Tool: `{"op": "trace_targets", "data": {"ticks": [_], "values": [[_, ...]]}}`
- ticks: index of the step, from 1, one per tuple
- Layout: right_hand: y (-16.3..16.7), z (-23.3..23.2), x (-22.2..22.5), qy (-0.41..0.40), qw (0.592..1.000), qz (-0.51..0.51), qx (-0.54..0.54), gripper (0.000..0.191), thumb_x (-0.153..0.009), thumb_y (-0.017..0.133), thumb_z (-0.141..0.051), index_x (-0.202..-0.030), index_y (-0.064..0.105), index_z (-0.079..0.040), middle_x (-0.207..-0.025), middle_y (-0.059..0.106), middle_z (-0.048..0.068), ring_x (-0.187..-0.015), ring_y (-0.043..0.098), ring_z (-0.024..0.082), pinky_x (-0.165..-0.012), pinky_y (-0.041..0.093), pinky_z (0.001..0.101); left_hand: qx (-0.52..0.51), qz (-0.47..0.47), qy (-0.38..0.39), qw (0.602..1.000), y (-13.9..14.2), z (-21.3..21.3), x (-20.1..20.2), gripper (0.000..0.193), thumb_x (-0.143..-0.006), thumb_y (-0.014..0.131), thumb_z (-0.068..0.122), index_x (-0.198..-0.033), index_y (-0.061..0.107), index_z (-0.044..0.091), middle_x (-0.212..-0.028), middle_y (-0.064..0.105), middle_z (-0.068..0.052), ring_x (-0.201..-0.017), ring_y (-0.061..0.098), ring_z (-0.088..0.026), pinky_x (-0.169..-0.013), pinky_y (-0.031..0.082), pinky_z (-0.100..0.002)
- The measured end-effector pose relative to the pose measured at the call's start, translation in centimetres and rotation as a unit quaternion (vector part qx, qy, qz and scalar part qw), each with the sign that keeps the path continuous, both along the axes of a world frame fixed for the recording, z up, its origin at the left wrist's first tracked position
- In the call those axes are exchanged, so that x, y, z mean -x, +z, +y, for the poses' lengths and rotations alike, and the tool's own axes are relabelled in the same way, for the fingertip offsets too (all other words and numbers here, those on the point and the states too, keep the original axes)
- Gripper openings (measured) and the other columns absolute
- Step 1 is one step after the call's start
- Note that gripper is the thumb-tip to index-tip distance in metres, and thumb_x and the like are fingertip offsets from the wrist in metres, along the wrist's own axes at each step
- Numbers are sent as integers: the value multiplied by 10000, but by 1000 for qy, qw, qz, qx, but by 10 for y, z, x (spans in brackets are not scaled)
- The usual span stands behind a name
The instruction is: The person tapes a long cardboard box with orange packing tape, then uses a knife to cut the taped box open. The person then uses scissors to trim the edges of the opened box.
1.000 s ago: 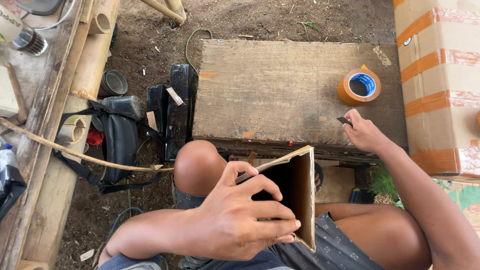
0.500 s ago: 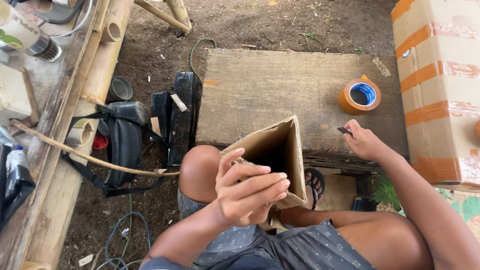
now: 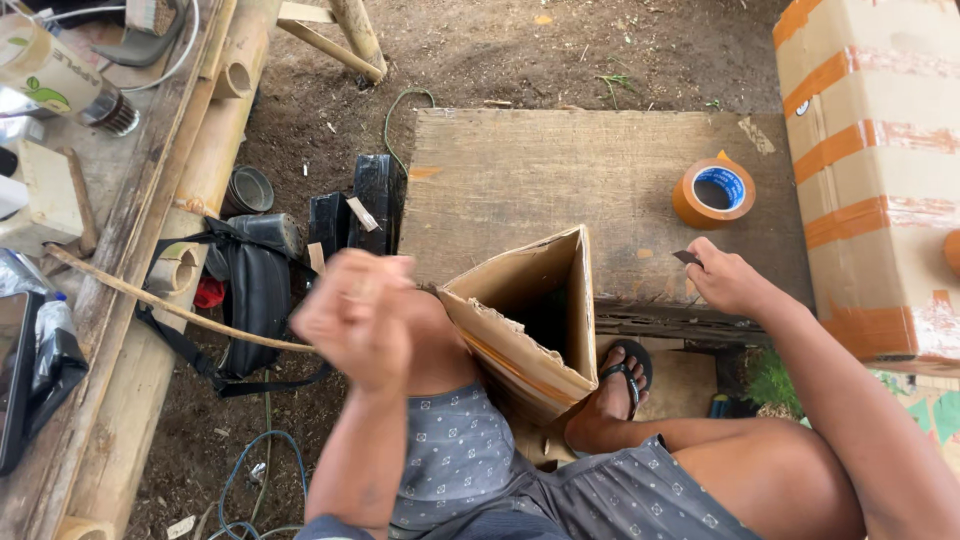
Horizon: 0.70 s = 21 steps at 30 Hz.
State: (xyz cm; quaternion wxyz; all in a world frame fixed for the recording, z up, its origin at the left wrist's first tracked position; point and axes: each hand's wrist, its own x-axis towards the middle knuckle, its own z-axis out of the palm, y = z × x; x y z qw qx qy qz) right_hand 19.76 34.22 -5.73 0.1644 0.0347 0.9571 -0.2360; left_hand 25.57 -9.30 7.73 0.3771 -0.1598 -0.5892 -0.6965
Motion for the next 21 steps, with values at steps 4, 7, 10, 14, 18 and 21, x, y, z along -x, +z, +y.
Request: {"op": "trace_targets", "data": {"ticks": [4,7,10,14,18,21], "values": [[7,4,-4,27,999,21,40,233,-995,500,-237,-1156,575,-86,-1024,732,205,-978,691,423,-836,530,497,409,-404,221,788,18,-58,14,346,-1004,726,247,-847,696,-61,-767,635,-234,-704,580,-436,-672,443,-538],[20,0,-4,-15,998,-48,39,247,-989,490,-235,-1189,562,-110,-881,791,127,-866,750,341,-804,549,468,538,-161,271,782,28,-59,1,327,-1098,537,221,-1168,716,-44,-1118,699,-176,-1048,670,-345,-929,526,-456],[39,-7,-1,-6,999,-15,35,291,-1016,495,-284,-1270,539,-150,-795,775,100,-812,738,291,-789,539,429,345,48,40,937,36,-27,-20,416,-1069,530,399,-1197,640,19,-1161,662,-85,-1110,648,-280,-961,542,-468],[55,-12,3,-27,997,29,70,272,-1035,500,-263,-1234,550,-85,-783,742,138,-799,732,295,-782,534,421,528,171,-98,826,46,26,-47,521,-947,731,531,-1192,715,71,-1136,714,-43,-1125,678,-237,-1098,474,-432],[51,-10,3,-12,994,64,84,275,-1026,507,-269,-1184,558,-50,-771,737,123,-783,729,282,-771,540,407,533,155,-94,827,59,54,-55,413,-949,751,502,-1031,713,99,-957,656,-3,-982,637,-205,-1081,421,-463],[43,-6,1,-4,997,31,67,262,-1028,504,-284,-1096,592,-47,-769,749,104,-776,726,286,-764,537,415,506,130,-108,846,60,67,-66,397,-926,771,492,-872,656,116,-861,609,-2,-953,624,-205,-1106,355,-508]]}}
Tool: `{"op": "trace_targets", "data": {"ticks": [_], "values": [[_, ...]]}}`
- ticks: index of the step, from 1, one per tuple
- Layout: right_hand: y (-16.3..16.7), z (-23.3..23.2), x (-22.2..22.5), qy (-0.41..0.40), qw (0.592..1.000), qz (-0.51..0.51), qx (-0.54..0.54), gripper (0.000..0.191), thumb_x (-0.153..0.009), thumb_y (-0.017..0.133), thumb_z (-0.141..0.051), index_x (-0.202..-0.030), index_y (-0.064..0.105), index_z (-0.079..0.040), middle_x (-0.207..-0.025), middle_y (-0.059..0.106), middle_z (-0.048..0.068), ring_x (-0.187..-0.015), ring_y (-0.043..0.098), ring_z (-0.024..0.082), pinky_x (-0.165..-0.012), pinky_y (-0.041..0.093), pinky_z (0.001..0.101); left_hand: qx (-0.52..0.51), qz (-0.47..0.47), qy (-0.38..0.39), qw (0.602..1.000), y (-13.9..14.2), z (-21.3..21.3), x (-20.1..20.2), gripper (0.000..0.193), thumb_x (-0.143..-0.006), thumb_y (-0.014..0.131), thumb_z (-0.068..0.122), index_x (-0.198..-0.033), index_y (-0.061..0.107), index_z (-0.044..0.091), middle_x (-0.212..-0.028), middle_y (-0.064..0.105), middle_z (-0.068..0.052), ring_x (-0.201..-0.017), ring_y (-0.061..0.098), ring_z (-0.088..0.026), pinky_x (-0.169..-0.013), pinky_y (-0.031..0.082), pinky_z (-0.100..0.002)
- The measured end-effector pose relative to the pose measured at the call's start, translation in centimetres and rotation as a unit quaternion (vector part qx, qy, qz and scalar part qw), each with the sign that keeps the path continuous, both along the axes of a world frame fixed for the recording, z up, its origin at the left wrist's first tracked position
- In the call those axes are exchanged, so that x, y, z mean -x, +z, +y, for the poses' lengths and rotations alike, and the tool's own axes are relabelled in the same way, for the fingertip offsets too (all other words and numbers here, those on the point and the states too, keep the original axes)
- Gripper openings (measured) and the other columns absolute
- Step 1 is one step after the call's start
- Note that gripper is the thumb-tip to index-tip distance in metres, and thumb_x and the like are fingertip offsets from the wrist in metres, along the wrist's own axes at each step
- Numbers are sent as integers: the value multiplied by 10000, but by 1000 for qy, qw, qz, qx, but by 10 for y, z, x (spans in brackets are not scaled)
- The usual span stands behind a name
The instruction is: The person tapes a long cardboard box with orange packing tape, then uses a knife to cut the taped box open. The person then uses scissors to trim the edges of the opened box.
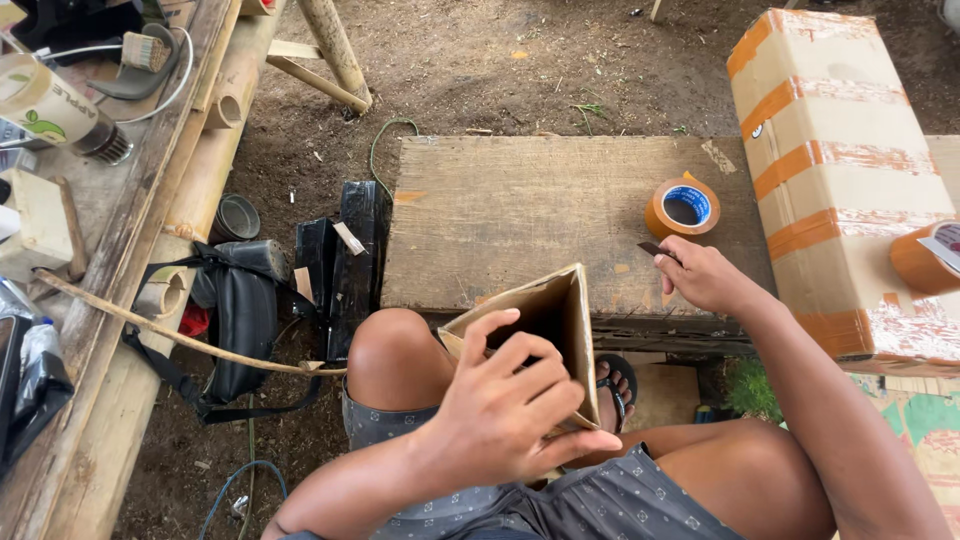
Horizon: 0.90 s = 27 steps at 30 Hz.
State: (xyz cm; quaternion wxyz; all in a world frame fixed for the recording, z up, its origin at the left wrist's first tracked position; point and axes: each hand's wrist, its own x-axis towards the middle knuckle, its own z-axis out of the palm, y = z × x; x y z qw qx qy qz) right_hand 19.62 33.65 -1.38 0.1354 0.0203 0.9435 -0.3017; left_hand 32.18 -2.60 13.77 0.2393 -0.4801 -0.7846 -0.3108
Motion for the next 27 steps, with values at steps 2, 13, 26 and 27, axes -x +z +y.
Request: {"op": "trace_targets", "data": {"ticks": [2,13,26,27], "values": [[-3,2,-1,14,1000,-15,-16,267,-1030,502,-295,-1041,608,-50,-770,759,88,-777,724,283,-761,534,417,-6,-22,-11,1000,-3,5,-2,390,-938,793,461,-781,617,150,-807,578,18,-951,624,-191,-1135,323,-524],[-15,9,-3,80,996,42,-14,228,-995,502,-251,-1043,641,-77,-852,711,133,-786,710,307,-739,535,437,-21,-133,-54,989,2,16,32,129,-863,813,299,-892,770,181,-856,701,63,-934,627,-139,-1147,319,-502],[28,-13,-8,16,999,-8,-42,319,-1047,422,-343,-1155,586,-91,-773,663,163,-725,700,327,-697,533,450,-8,-12,56,998,-8,22,90,127,-960,749,281,-1005,769,163,-963,734,41,-992,626,-162,-1145,350,-475],[43,-19,-7,20,998,40,-47,329,-1050,422,-339,-1216,550,-85,-827,655,156,-736,682,342,-679,519,456,17,-4,47,999,-8,18,95,142,-950,740,273,-1041,762,166,-981,729,34,-1005,629,-166,-1142,344,-485]]}}
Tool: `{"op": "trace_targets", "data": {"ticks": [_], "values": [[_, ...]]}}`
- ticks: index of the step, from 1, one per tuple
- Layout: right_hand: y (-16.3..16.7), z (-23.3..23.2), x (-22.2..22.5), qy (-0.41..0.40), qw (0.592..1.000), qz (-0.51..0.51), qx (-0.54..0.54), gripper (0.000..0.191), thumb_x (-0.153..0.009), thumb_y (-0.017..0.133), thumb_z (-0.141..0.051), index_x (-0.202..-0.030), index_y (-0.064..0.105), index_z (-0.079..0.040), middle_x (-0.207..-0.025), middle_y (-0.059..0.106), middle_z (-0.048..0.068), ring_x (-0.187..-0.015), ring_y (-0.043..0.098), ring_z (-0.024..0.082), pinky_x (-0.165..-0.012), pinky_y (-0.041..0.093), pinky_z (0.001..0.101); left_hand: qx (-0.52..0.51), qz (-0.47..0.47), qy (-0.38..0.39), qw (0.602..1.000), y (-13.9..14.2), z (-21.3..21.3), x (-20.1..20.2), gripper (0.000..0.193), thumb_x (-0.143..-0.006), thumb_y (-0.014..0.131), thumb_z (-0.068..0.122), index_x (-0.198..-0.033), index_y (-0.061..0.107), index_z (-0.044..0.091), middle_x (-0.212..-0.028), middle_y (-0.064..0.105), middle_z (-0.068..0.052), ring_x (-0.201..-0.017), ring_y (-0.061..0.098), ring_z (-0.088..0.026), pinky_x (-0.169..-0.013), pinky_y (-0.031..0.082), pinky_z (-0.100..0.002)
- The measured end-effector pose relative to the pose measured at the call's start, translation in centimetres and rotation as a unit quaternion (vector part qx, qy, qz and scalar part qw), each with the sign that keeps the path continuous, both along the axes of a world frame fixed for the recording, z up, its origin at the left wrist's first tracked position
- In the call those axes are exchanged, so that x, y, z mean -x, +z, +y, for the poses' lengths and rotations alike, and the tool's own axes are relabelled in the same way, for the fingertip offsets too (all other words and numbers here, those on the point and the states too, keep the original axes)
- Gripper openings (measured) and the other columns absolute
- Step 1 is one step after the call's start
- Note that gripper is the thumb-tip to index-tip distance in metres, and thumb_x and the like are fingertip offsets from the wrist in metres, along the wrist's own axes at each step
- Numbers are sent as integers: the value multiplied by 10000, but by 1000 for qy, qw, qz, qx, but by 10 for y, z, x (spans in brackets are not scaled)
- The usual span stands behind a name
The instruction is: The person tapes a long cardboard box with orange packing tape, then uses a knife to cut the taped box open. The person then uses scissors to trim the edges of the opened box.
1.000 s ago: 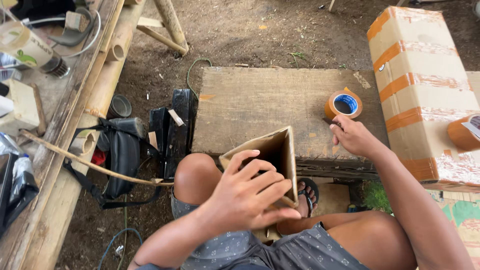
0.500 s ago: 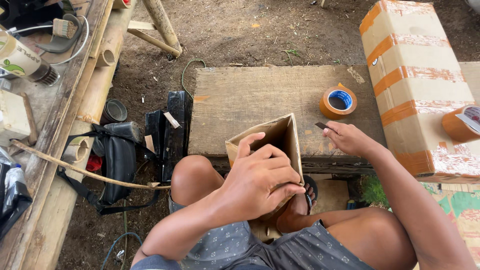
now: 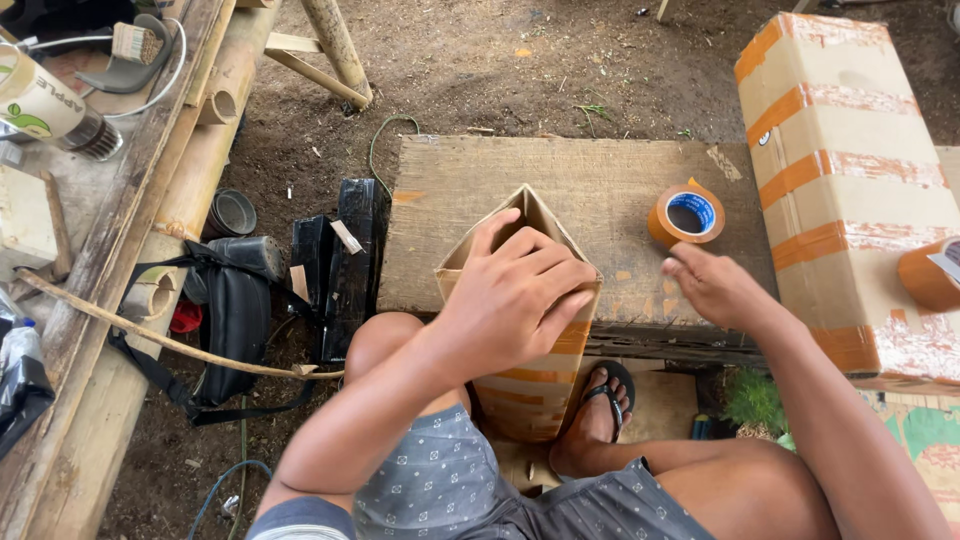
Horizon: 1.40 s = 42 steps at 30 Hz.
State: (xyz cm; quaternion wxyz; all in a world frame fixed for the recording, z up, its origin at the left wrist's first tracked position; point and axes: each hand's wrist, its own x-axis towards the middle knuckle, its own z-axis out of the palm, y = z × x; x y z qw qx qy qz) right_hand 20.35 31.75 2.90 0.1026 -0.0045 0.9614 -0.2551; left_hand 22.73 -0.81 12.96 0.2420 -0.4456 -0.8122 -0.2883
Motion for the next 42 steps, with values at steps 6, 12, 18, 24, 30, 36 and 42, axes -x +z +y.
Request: {"op": "trace_targets", "data": {"ticks": [6,12,18,24,30,36,42], "values": [[92,-49,-57,48,972,209,93,224,-1070,494,-252,-1100,544,-36,-834,676,179,-752,683,382,-630,503,448,26,-29,37,999,-4,-21,-7,214,-948,742,304,-1094,704,152,-987,714,17,-986,646,-194,-1074,369,-473],[153,-104,-110,56,975,208,-49,184,-1018,535,-239,-1013,543,-55,-604,593,157,-615,625,404,-561,434,515,6,-62,41,997,-9,-14,-14,269,-949,750,297,-1103,641,106,-977,686,-35,-993,648,-261,-1011,413,-397],[180,-129,-114,82,971,171,-147,215,-1015,516,-263,-984,517,-50,-570,595,155,-567,606,402,-535,436,535,49,-13,30,998,-6,-17,-15,449,-816,797,307,-1135,624,44,-982,628,-93,-995,595,-300,-973,413,-429],[195,-141,-105,91,964,120,-219,238,-1016,490,-291,-954,538,-66,-558,595,176,-560,611,411,-558,445,554,44,-18,29,998,-9,-13,-23,411,-800,823,302,-1073,626,67,-991,606,-82,-1016,600,-266,-997,417,-428],[212,-149,-95,110,948,21,-298,247,-1017,496,-356,-994,562,-120,-568,623,211,-602,636,444,-613,483,568,41,-21,-1,999,-10,-24,-17,447,-731,838,271,-1048,600,62,-1422,591,-135,-1176,616,-278,-921,485,-394],[216,-155,-80,131,935,7,-331,269,-1019,492,-376,-972,588,-130,-583,640,218,-617,644,458,-651,501,578,51,-38,-23,998,-9,-25,-3,486,-742,855,296,-1064,586,52,-1482,528,-157,-1318,580,-281,-954,513,-391],[215,-160,-78,133,932,16,-338,247,-1008,503,-355,-969,588,-127,-565,630,223,-600,642,454,-619,506,571,50,-85,-23,995,-6,-30,-2,460,-744,856,283,-1060,603,63,-1451,529,-200,-1354,533,-341,-1019,475,-396]]}}
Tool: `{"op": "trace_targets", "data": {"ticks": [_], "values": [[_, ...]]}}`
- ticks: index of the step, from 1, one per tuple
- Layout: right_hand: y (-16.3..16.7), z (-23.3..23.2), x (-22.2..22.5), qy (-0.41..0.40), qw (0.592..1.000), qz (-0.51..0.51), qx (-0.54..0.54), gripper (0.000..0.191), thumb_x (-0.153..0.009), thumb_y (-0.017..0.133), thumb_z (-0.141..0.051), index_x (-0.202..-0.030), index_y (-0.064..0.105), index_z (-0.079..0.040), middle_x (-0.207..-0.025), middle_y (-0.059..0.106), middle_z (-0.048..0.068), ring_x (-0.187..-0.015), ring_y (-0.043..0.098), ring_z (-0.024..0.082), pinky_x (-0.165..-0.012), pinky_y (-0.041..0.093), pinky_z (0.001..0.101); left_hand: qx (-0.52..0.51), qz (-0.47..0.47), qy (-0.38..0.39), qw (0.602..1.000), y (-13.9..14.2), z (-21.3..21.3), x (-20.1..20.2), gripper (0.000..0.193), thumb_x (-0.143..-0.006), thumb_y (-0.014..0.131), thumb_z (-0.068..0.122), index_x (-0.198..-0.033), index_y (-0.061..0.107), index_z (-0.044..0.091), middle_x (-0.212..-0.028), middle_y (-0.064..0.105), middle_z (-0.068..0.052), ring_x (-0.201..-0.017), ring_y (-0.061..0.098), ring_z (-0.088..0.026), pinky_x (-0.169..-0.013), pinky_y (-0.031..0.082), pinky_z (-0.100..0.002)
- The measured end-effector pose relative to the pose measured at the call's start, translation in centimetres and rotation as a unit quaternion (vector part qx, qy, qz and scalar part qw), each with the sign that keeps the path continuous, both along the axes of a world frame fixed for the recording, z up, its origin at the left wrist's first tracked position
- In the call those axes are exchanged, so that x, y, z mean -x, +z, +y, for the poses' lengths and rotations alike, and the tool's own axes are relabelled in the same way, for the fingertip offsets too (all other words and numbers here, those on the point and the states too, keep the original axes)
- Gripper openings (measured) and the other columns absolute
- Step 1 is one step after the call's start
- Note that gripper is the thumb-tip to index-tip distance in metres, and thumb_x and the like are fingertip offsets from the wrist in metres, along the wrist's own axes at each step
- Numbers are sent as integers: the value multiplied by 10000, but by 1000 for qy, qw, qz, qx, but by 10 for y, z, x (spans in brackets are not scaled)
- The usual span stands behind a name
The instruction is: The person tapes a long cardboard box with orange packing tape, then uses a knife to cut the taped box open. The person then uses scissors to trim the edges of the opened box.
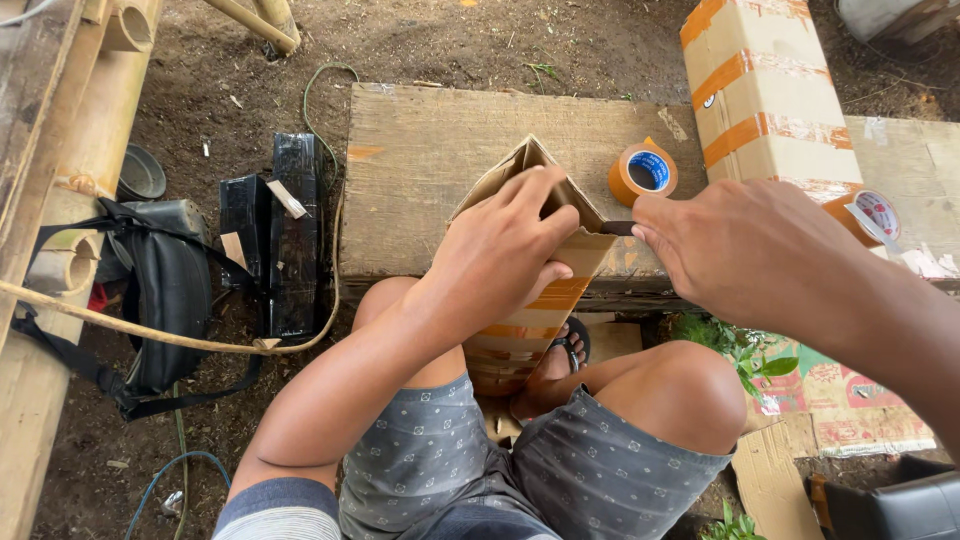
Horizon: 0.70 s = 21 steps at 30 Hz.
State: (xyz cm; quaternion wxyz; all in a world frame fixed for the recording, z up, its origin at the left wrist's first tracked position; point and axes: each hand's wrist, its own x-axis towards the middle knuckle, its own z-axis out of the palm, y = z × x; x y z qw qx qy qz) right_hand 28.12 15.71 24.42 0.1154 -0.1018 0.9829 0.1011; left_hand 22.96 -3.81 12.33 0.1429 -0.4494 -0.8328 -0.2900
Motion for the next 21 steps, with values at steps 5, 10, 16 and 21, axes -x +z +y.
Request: {"op": "trace_targets", "data": {"ticks": [5,10,16,21], "values": [[-7,6,-3,-35,999,-20,23,245,-1013,513,-332,-942,572,-104,-553,619,225,-585,640,447,-621,501,563,-2,35,-18,999,-3,4,3,465,-745,852,286,-1054,594,52,-1457,545,-218,-1379,519,-337,-1096,445,-413],[-14,17,-3,-5,994,-4,105,252,-995,531,-301,-884,577,-80,-576,601,228,-595,607,474,-590,478,579,0,31,-22,999,-8,8,5,440,-747,846,276,-1040,606,53,-1440,572,-214,-1391,507,-335,-1083,442,-408],[-25,14,-8,-14,983,24,181,271,-991,513,-264,-839,576,-49,-582,574,252,-600,580,487,-599,448,580,8,1,-19,1000,-5,10,4,434,-758,839,284,-1030,615,31,-1453,556,-229,-1409,492,-315,-1089,436,-410],[-34,17,-12,21,973,67,221,247,-1000,513,-235,-850,576,-49,-590,565,246,-617,563,491,-587,438,578,23,12,-21,999,-3,12,6,517,-760,830,305,-1086,620,-37,-1444,553,-243,-1407,483,-318,-1092,432,-411]]}}
